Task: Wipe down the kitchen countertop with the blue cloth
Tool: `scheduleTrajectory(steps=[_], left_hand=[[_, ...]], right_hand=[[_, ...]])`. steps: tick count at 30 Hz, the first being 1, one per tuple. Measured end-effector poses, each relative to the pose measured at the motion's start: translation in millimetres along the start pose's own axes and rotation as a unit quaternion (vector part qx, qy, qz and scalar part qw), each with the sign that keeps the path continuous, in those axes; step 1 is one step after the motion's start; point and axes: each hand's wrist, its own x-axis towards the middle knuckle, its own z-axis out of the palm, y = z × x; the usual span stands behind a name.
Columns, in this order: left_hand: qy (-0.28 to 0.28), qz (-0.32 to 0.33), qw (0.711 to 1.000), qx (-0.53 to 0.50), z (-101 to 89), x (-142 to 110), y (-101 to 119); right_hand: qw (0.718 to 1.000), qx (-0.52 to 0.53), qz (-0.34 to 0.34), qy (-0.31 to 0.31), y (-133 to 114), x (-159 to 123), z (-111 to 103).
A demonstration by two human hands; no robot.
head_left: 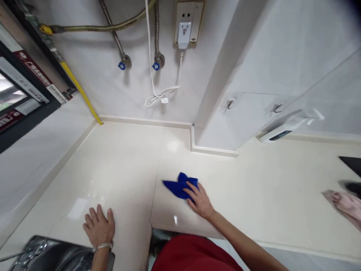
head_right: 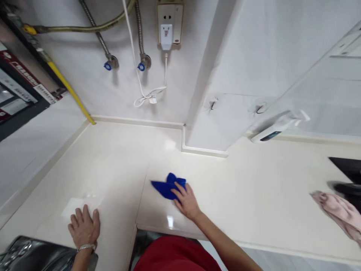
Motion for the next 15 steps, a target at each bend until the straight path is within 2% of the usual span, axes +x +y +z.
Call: scheduleTrajectory(steps=[4,6,8,10,11,13,15], left_hand=[[0.001,0.001,1.000,0.008,-2.7,2.3,2.6],[-0.003,-0.001,1.000,0.015,-4.1,3.2,4.2],[-0.011,-0.002,1.000,0.018,-5.6,3.7,5.9],[-0.015,-0.004,1.000,0.015,-7.0,4.1,7.5],[-0.014,-0.005,1.000,0.013,-7.6,4.3,8.2],[-0.010,-0.009,1.000,0.012,-8.3,4.9,9.2],[-0.010,-0.013,1.000,0.012,-8.3,5.8,9.2]], right_hand=[[0.983,-0.089,0.148,0.065,77.0,-43.7,-20.6],[0.953,-0.129,0.253,0.104,103.9,-50.0,-27.7],[0.913,-0.160,0.351,0.134,118.3,-40.4,-31.0],[0.880,-0.176,0.417,0.142,119.6,-18.0,-30.0],[0.873,-0.179,0.433,0.136,115.6,-4.4,-27.9],[0.880,-0.176,0.428,0.103,99.5,22.3,-21.1],[0.906,-0.164,0.387,0.061,75.2,44.3,-11.5]])
